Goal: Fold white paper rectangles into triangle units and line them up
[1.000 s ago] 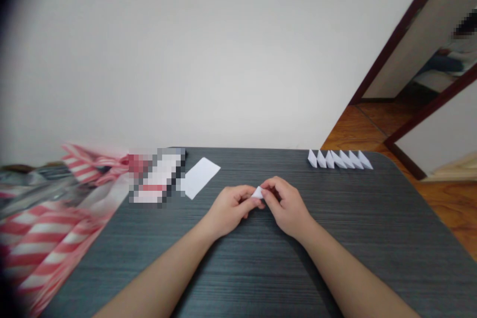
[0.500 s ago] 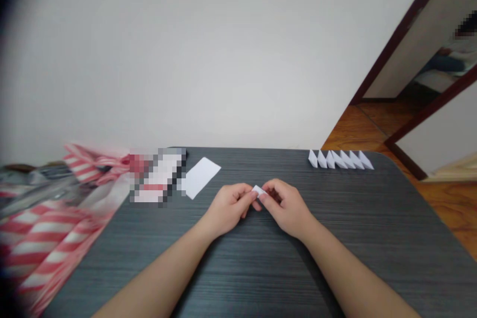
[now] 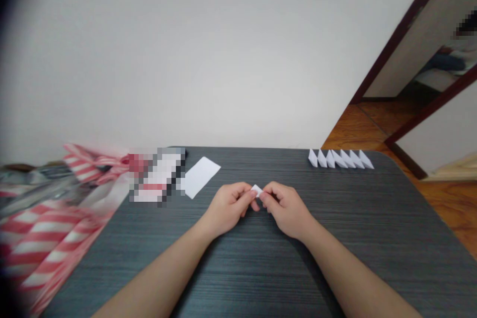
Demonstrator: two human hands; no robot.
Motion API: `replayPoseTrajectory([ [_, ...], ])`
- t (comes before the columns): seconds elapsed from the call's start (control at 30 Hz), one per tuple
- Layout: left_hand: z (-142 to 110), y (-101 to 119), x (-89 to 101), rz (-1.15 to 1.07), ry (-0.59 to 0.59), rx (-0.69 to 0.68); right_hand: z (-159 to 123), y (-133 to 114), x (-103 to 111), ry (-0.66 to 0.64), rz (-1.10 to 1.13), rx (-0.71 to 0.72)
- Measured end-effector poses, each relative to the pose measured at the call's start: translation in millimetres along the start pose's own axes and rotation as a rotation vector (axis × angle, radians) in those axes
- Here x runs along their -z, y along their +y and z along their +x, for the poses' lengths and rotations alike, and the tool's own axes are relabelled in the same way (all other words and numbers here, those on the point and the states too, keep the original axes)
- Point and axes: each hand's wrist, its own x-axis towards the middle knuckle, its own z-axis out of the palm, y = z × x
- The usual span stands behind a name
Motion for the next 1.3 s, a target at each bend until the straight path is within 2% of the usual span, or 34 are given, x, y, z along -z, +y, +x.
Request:
replayPoseTrajectory([
  [0.27, -0.6, 0.3, -1.4, -0.006, 0.037, -0.013, 0.4, 0.8, -2.6, -0.017, 0.032, -0.015],
  [0.53, 0.1, -2.3, -1.9, -0.019, 0.019, -0.015, 1.4, 0.5, -2.3, -0.067, 0.002, -0.025],
  [0.83, 0.9, -4.2, -2.0, -0.065, -0.007, 0.015, 1.6, -0.7, 2.1, 0.013, -0.012, 0.009],
  [1.1, -1.1, -0.8, -0.7, -0.025, -0.015, 0.008, 2.3, 3.8, -0.3, -0.071, 0.061, -0.023],
  [1.3, 0.5, 0.9, -1.0, -0.013, -0.020, 0.000, 2.1, 2.3, 0.2, -0.015, 0.017, -0.016],
])
